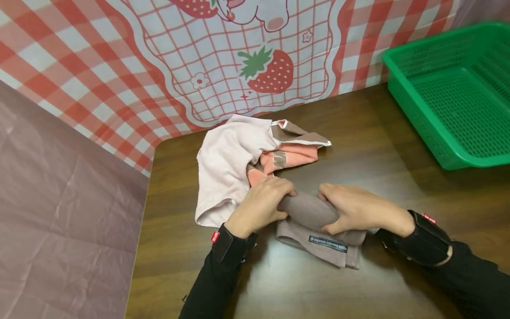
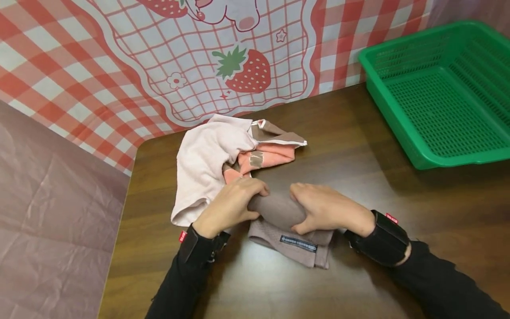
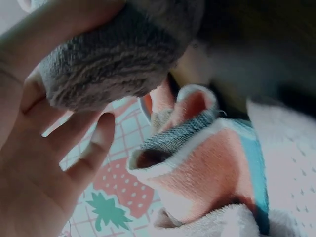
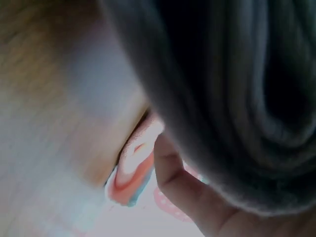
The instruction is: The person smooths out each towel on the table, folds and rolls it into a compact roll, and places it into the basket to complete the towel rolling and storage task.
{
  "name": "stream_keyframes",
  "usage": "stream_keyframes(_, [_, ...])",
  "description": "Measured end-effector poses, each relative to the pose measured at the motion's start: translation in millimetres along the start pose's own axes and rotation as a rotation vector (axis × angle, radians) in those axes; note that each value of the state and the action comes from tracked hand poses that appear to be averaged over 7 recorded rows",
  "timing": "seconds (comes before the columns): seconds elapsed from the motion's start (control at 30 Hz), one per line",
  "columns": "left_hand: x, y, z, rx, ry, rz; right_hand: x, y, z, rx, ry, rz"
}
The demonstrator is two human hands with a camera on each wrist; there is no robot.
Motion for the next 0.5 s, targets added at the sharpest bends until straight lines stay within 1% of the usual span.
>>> stream_keyframes(0.13, [0.6, 0.0, 2.3, -0.034, 0.038, -0.079, -0.5, 3.2, 1.6, 0.028, -0.056, -0.085])
stream_keyframes(0.23, [0.3, 1.4, 1.9, -0.061, 0.088, -0.118, -1.4, 4.5, 3.5, 0.057, -0.101, -0.131])
stream_keyframes(0.3, [0.0, 2.4, 1.6, -0.064, 0.109, -0.128, -2.4, 5.0, 3.9, 0.047, -0.108, -0.132])
stream_keyframes(0.37, [0.0, 2.8, 1.9, -0.059, 0.11, -0.125, -3.4, 5.1, 4.1, 0.023, -0.11, -0.109])
stream_keyframes(0.43, [1.6, 2.2, 2.7, -0.049, 0.073, -0.122, -4.2, 4.3, 4.8, 0.001, -0.117, -0.078])
stream_keyframes(0.5, [4.9, 0.6, 3.6, -0.043, 0.008, -0.129, -4.3, 3.0, 6.7, 0.002, -0.149, -0.06])
Point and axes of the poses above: each hand's wrist, its own y-axis towards the middle knuckle, its own x-axis out of the back of the hand, z = x × y, the point moved 5 cm from there along y, towards the middle knuckle, and after that the axes turned 5 degrees about -y, right-handed, at the moved point
